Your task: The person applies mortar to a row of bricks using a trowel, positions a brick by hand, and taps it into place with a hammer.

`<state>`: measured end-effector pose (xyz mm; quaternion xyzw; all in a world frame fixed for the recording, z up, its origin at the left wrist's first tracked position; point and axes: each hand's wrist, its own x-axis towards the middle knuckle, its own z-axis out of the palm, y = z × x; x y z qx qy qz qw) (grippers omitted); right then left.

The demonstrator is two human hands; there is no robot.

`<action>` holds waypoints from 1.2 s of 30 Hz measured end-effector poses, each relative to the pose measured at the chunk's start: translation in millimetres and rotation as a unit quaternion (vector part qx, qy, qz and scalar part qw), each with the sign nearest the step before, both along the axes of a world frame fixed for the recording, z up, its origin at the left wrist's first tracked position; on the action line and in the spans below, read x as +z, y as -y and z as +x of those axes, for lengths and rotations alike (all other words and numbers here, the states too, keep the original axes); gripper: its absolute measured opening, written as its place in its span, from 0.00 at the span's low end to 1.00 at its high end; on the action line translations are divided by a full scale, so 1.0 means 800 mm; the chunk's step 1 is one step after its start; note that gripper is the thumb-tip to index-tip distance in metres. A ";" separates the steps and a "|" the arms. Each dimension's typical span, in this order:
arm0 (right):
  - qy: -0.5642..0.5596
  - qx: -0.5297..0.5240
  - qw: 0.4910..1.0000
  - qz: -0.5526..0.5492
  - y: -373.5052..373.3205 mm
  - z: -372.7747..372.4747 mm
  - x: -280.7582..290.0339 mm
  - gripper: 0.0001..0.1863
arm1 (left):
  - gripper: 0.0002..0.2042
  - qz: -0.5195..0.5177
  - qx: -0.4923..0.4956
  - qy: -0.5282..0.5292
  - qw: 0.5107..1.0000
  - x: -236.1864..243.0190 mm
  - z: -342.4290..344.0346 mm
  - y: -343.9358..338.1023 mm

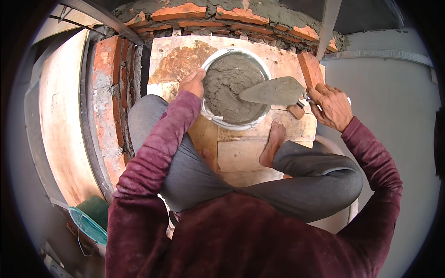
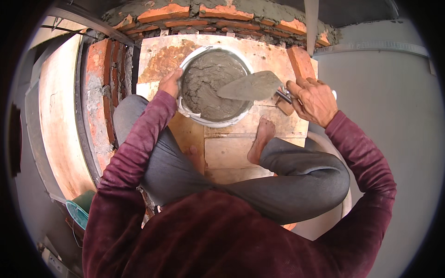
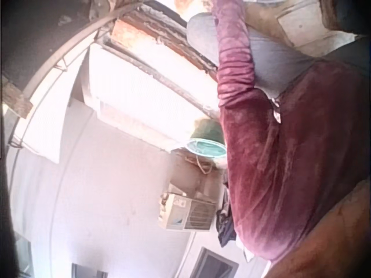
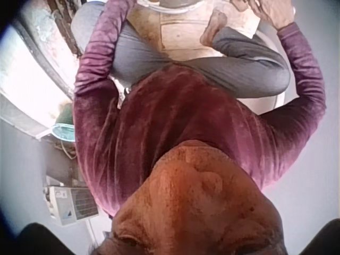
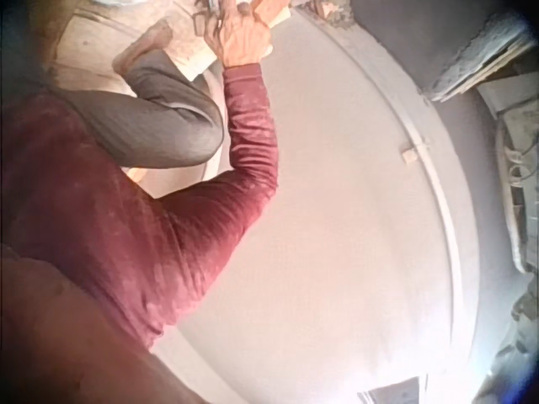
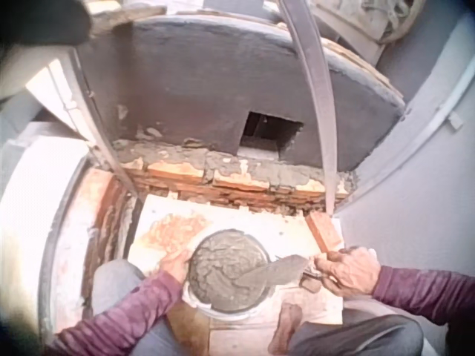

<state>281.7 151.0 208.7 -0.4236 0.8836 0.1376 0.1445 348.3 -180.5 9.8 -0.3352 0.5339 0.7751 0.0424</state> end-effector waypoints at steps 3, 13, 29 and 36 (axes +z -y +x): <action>-0.033 0.009 0.999 -0.015 -0.024 -0.013 -0.030 0.10 | 0.13 -0.013 -0.014 0.007 1.000 0.017 -0.008 -0.011; -0.027 0.116 0.993 -0.025 0.007 -0.003 -0.083 0.08 | 0.13 -0.023 -0.028 0.037 0.999 0.006 -0.007 -0.007; 0.262 -0.144 0.948 -0.109 0.005 -0.045 0.000 0.16 | 0.22 0.080 0.011 0.096 0.992 -0.041 -0.004 0.023; 0.327 -0.026 0.940 -0.093 0.253 -0.168 -0.087 0.32 | 0.42 -0.129 0.011 0.154 0.980 -0.076 0.064 0.084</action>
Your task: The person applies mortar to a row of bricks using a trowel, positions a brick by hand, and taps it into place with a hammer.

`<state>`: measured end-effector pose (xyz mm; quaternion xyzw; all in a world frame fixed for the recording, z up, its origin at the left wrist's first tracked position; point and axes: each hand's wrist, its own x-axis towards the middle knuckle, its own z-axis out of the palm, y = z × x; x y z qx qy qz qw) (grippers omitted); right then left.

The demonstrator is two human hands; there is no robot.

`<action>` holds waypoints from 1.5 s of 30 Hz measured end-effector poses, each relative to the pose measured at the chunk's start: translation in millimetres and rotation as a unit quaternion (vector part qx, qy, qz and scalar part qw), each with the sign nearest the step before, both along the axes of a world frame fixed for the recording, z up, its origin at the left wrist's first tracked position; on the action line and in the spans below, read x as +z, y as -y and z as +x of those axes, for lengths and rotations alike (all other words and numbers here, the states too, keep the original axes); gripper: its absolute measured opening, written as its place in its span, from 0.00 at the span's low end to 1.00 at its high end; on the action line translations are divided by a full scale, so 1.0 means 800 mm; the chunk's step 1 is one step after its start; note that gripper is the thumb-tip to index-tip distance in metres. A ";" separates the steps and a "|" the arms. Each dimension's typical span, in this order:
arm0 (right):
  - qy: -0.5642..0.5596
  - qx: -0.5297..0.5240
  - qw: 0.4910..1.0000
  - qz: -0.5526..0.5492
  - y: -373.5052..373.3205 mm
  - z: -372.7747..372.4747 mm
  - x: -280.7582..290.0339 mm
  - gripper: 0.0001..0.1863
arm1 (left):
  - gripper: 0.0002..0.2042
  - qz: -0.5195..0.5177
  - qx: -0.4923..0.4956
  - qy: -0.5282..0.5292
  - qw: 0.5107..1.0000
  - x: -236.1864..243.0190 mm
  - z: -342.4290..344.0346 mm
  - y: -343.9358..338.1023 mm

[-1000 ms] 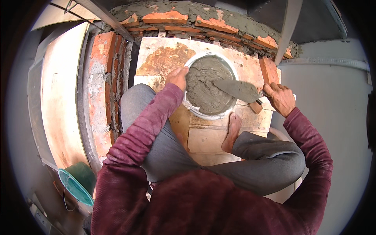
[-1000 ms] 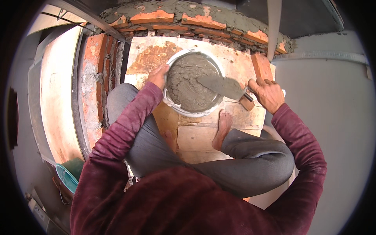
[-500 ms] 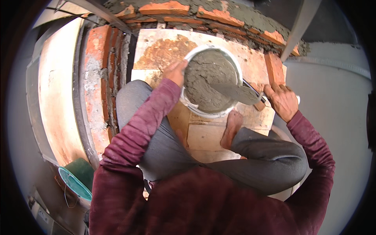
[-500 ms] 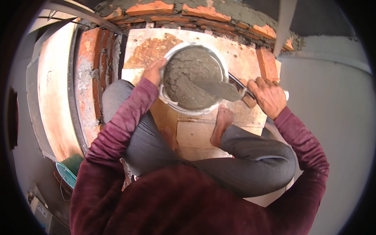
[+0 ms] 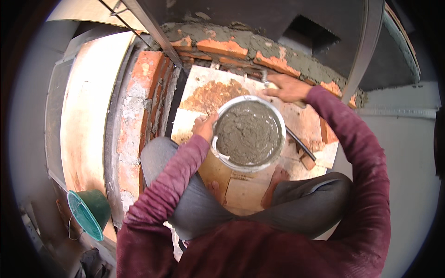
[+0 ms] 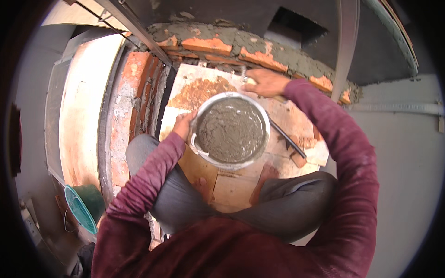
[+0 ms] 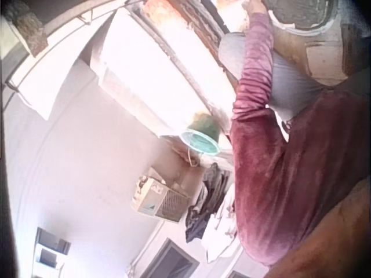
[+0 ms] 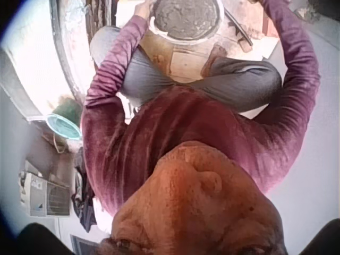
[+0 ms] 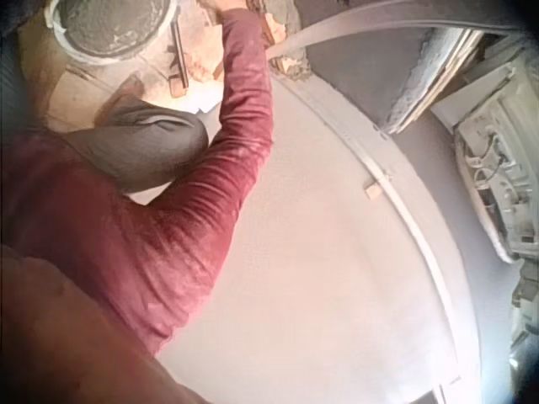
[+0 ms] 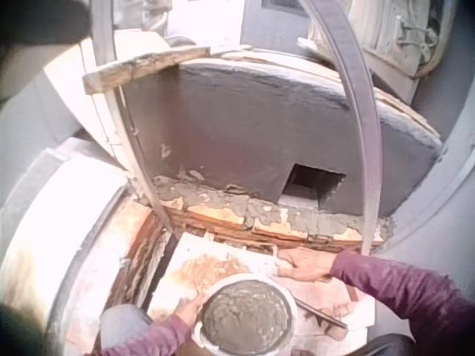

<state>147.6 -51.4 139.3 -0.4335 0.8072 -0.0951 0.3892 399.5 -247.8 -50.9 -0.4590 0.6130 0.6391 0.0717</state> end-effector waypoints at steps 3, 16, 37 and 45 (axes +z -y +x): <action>-0.139 0.115 0.983 -0.038 0.046 -0.060 -0.142 0.34 | 0.31 -0.197 -0.086 -0.129 0.968 0.157 -0.010 -0.038; 0.231 -0.254 0.933 -0.108 0.118 -0.054 -0.200 0.08 | 0.14 -0.191 -0.040 -0.154 0.969 0.217 0.042 -0.082; -0.042 -0.084 0.988 -0.126 -0.045 -0.070 -0.134 0.23 | 0.26 -0.299 -0.401 -0.028 0.866 0.242 0.029 -0.008; 0.246 -0.209 0.947 -0.010 -0.177 -0.022 0.043 0.17 | 0.36 0.008 -0.366 0.087 0.926 0.117 0.001 0.059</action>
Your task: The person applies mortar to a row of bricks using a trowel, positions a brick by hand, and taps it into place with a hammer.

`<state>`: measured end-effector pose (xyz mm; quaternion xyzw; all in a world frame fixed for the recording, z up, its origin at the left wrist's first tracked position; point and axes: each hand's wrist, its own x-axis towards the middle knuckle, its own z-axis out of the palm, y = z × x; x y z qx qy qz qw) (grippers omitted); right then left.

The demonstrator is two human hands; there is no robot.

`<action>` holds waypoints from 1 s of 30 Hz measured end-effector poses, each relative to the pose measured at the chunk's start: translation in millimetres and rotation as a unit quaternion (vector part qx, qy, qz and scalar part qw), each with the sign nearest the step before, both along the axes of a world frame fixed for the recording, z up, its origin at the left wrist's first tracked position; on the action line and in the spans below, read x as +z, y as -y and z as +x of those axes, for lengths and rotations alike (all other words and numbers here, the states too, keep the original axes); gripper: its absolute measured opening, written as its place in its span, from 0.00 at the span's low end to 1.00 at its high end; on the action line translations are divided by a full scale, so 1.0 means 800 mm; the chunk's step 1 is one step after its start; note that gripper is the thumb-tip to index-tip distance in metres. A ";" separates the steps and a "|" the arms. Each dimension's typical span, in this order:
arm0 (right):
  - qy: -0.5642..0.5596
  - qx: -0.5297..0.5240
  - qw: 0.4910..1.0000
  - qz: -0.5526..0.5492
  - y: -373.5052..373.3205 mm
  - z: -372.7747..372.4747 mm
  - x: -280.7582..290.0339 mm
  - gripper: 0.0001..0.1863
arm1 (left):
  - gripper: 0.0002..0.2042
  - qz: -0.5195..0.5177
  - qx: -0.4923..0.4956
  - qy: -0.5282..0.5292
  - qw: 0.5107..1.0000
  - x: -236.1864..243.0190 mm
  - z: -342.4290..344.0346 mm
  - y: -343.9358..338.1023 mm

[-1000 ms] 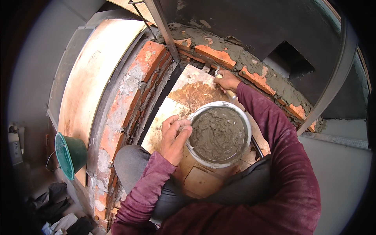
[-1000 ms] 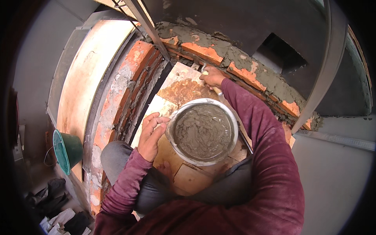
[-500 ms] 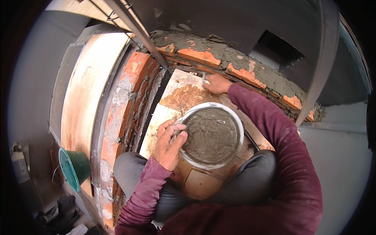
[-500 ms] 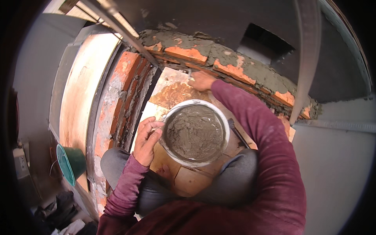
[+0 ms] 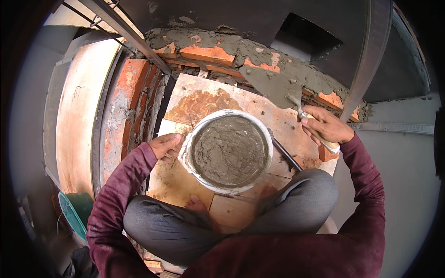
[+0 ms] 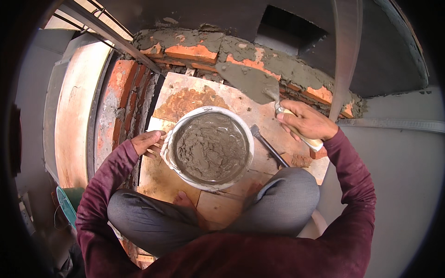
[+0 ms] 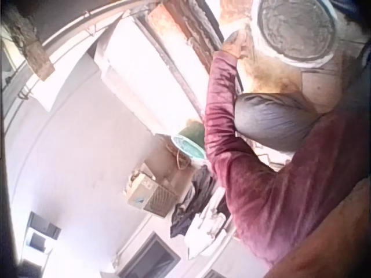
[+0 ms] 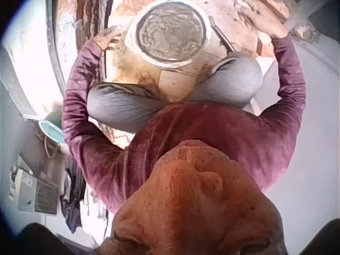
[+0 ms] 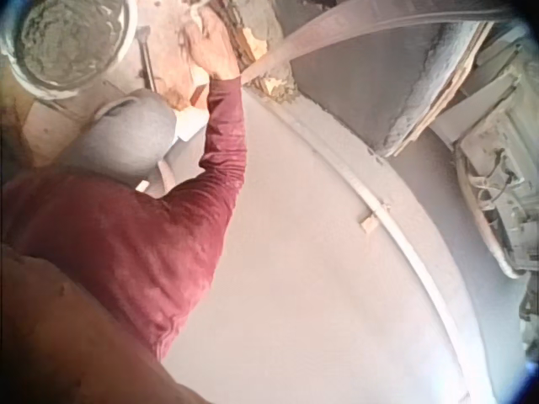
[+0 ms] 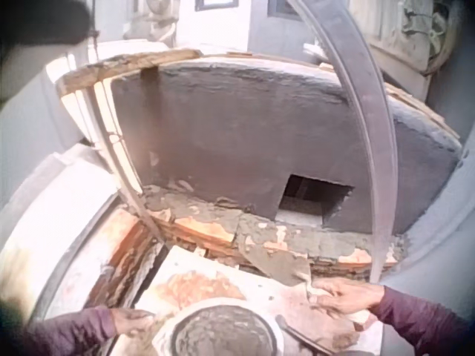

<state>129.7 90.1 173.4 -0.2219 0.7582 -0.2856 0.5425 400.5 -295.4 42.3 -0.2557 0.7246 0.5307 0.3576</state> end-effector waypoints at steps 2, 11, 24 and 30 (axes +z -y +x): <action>-0.178 0.152 0.972 -0.023 -0.024 0.012 0.018 0.16 | 0.32 0.108 0.059 0.019 0.992 -0.016 -0.010 -0.032; -0.351 0.377 0.855 0.066 -0.011 0.081 0.038 0.12 | 0.22 0.062 0.068 -0.158 0.983 -0.061 -0.033 -0.061; -0.139 0.372 0.917 0.040 -0.010 0.111 -0.026 0.16 | 0.23 -0.023 0.074 -0.140 0.987 -0.024 -0.059 -0.094; -0.001 0.323 0.945 -0.048 -0.031 0.096 -0.086 0.13 | 0.22 -0.018 0.061 -0.148 0.987 -0.022 -0.059 -0.099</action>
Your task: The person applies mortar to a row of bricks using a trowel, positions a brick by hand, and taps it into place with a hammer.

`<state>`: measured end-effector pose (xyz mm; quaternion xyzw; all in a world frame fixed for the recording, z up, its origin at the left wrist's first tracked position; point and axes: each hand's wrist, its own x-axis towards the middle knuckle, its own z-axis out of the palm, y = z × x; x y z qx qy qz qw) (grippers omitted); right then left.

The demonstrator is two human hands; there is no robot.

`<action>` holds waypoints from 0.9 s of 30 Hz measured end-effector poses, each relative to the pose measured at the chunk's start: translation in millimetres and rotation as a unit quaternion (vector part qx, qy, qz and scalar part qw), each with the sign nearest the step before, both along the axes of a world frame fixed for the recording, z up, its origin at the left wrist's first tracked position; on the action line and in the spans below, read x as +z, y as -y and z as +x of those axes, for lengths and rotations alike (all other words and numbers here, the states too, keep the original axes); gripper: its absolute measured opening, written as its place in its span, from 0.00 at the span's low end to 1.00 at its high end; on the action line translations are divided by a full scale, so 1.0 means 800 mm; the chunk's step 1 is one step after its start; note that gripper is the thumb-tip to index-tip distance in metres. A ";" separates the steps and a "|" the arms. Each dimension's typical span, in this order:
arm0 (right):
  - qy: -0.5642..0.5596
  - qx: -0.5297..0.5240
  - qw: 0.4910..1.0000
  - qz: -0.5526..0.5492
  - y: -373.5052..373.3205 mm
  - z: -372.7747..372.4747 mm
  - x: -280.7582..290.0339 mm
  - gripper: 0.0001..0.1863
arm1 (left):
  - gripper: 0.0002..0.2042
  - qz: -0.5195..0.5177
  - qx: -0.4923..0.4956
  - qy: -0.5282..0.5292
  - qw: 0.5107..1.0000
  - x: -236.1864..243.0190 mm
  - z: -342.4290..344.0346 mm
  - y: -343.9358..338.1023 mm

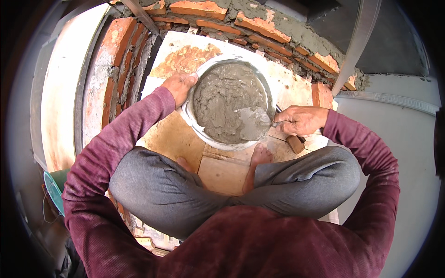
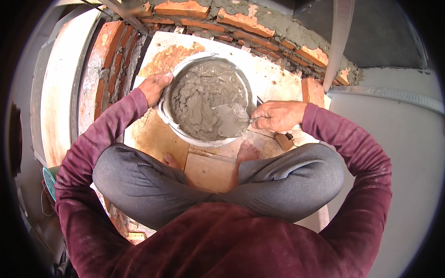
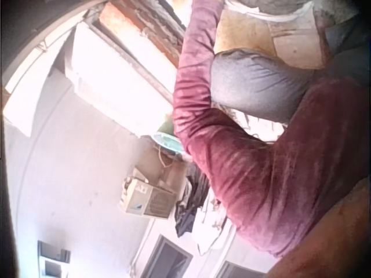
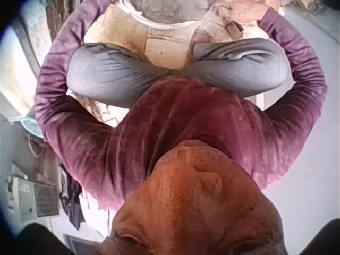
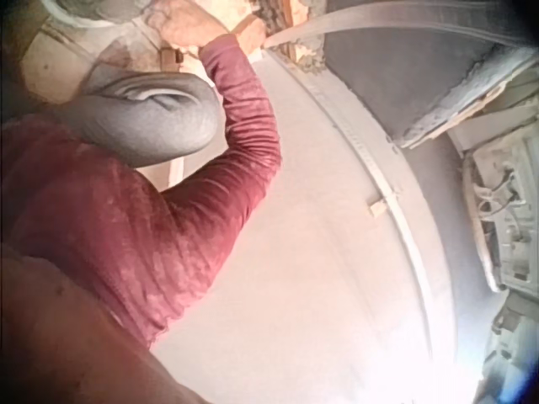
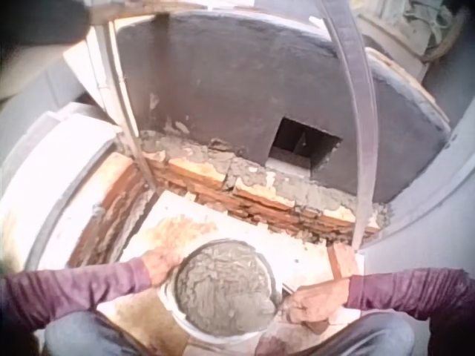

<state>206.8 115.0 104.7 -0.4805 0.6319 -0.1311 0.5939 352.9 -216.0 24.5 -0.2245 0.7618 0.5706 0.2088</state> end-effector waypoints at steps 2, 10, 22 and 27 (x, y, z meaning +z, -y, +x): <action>0.044 -0.071 0.989 0.119 -0.013 -0.010 -0.010 0.15 | 0.20 0.002 -0.013 0.048 0.999 0.028 -0.005 -0.005; 0.233 -0.211 0.940 0.135 -0.037 -0.041 -0.002 0.12 | 0.18 0.046 -0.021 -0.005 0.999 -0.051 0.042 0.053; -0.309 -0.291 0.902 -0.081 0.071 -0.126 0.054 0.14 | 0.18 -0.476 0.152 -0.246 0.831 -0.037 0.092 0.229; -0.610 -0.177 0.759 -0.144 0.110 -0.177 -0.014 0.15 | 0.22 -0.649 0.093 -0.280 0.701 -0.025 0.100 0.236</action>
